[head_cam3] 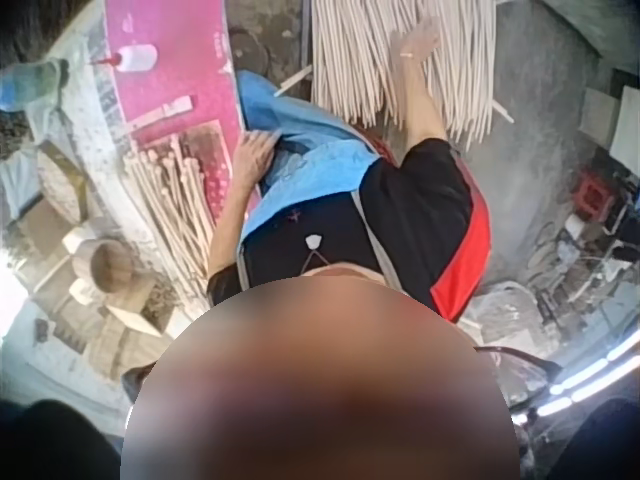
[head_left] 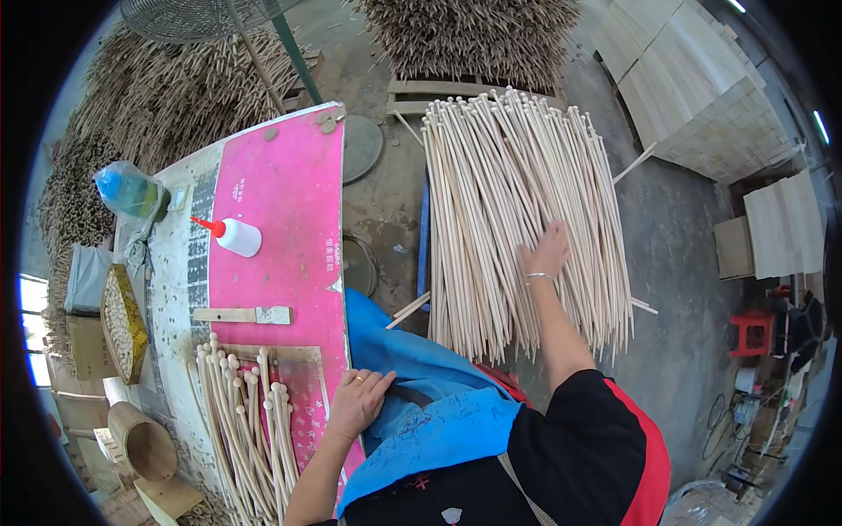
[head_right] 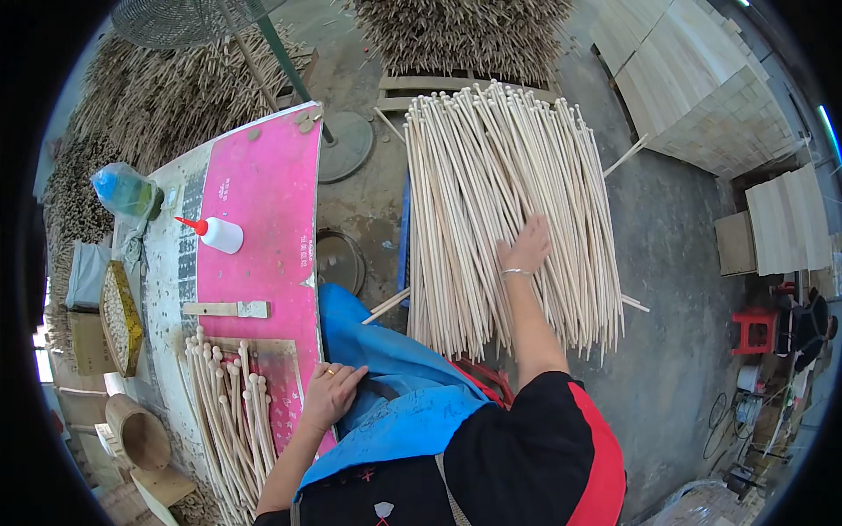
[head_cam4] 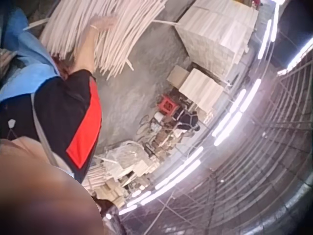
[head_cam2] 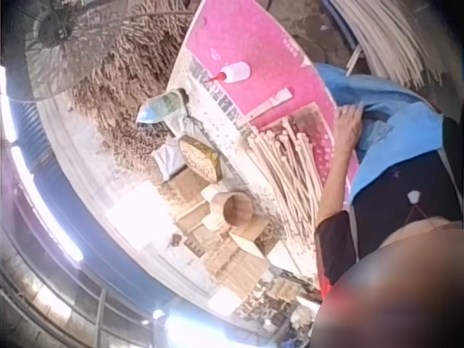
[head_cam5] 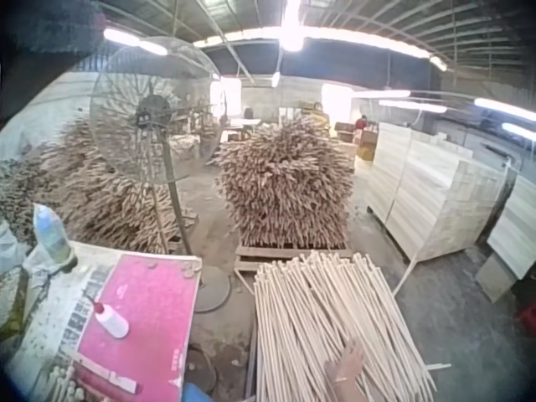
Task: Assembling wooden components by placing small wooden rings onto wooden rods at a workbench in a workshop.
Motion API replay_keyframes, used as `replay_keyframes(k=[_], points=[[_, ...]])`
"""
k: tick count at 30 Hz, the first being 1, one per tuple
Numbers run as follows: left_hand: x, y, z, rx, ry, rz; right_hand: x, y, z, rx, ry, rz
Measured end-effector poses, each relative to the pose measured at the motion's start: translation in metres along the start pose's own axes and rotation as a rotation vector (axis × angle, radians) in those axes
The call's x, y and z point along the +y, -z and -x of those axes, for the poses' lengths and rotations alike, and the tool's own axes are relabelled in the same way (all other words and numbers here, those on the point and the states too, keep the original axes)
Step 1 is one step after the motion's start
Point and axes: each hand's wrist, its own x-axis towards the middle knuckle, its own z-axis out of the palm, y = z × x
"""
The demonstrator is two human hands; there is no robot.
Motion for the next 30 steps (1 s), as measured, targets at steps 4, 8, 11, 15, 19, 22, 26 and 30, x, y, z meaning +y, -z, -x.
replay_keyframes(k=[4,8,11,15,19,22,26,30], points=[[-0.003,0.001,-0.003,0.034,-0.027,0.036,0.028,0.01,-0.037,-0.291,-0.194,0.079],[-0.003,0.002,-0.004,-0.009,-0.011,0.023,0.007,-0.001,-0.026,-0.203,-0.099,0.083],[-0.002,0.002,-0.004,0.029,-0.029,0.033,-0.006,-0.001,-0.027,-0.153,-0.091,0.087],[-0.005,-0.003,0.002,0.031,-0.034,0.05,-0.006,-0.005,-0.028,-0.161,-0.071,0.06],[-0.005,-0.002,0.003,0.032,-0.036,0.031,-0.002,-0.008,-0.023,-0.166,-0.169,-0.032],[-0.007,-0.002,0.005,0.026,-0.033,0.047,-0.009,0.014,-0.017,-0.14,-0.167,0.162],[-0.005,-0.001,0.005,0.018,-0.018,0.03,-0.012,0.019,-0.032,-0.207,-0.136,0.221],[-0.007,-0.009,0.001,0.023,-0.035,0.06,0.006,0.003,-0.037,-0.194,-0.211,0.126]])
